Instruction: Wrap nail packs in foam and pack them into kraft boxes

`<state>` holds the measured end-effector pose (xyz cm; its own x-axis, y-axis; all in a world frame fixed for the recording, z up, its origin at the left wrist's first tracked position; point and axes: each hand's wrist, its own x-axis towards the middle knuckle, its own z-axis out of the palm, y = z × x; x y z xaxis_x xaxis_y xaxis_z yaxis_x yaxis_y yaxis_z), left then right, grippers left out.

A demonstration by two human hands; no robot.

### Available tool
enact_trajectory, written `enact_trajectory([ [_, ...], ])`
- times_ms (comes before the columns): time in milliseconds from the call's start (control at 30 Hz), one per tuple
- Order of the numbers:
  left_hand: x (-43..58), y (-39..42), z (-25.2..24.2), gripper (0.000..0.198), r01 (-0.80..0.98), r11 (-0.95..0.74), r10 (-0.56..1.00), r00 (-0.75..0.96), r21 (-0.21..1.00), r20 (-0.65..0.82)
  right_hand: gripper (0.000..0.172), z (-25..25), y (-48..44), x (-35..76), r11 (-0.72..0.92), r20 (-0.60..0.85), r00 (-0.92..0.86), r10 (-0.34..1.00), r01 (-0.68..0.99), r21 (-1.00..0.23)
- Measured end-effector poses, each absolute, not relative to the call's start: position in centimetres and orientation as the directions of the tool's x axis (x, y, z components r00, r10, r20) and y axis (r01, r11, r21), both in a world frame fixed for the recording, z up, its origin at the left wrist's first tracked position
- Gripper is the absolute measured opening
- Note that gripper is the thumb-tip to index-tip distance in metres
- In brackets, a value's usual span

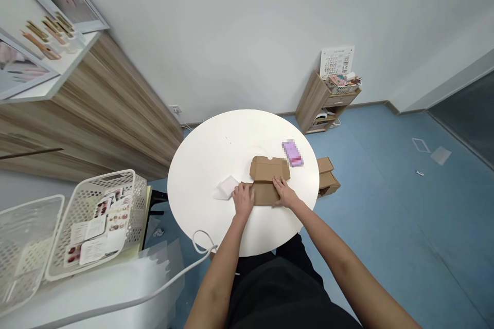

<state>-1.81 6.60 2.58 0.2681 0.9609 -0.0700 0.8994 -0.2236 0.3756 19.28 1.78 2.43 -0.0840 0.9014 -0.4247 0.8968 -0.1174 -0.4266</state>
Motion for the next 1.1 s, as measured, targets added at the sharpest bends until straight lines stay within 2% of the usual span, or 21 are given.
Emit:
enact_trajectory([
  [100, -3.7, 5.8, 2.1, 0.037, 0.84, -0.062, 0.995, 0.094, 0.538, -0.032, 0.127, 2.5, 1.8, 19.3, -0.128, -0.429, -0.081, 0.899, 0.891, -0.436],
  [200, -4.9, 5.0, 1.6, 0.037, 0.726, 0.068, 0.977, 0.089, 0.684, -0.192, 0.127, 2.7, 1.8, 19.3, -0.139, -0.436, -0.084, 0.896, 0.879, -0.455],
  [300, -5.1, 4.7, 1.8, 0.034, 0.647, 0.22, 0.92, 0.111, 0.73, -0.376, 0.128, 2.7, 1.8, 19.4, -0.144, -0.437, -0.096, 0.894, 0.863, -0.483],
  [367, -4.6, 4.6, 2.3, 0.038, 0.619, 0.245, 0.904, 0.132, 0.746, -0.407, 0.129, 2.6, 1.8, 19.5, -0.147, -0.432, -0.099, 0.896, 0.853, -0.501],
  [433, -3.8, 4.5, 2.9, 0.039, 0.633, 0.199, 0.906, 0.173, 0.748, -0.387, 0.13, 2.4, 1.8, 19.5, -0.147, -0.426, -0.101, 0.899, 0.846, -0.513],
  [533, -2.2, 4.3, 3.6, 0.038, 0.735, 0.062, 0.908, 0.239, 0.675, -0.343, 0.13, 2.1, 1.8, 19.5, -0.143, -0.419, -0.099, 0.902, 0.849, -0.508],
  [667, -0.8, 4.4, 3.5, 0.032, 0.865, -0.096, 0.904, 0.282, 0.492, -0.32, 0.129, 1.7, 1.8, 19.7, -0.127, -0.414, -0.103, 0.904, 0.862, -0.491],
  [900, 0.0, 6.9, 2.9, 0.019, 0.941, -0.15, 0.876, 0.269, 0.303, -0.4, 0.13, 1.3, 1.8, 19.9, -0.106, -0.398, -0.124, 0.909, 0.854, -0.509],
  [1100, 0.4, 7.9, 2.7, 0.014, 0.958, -0.169, 0.865, 0.257, 0.23, -0.431, 0.129, 1.4, 1.8, 19.8, -0.096, -0.397, -0.12, 0.91, 0.87, -0.483],
])
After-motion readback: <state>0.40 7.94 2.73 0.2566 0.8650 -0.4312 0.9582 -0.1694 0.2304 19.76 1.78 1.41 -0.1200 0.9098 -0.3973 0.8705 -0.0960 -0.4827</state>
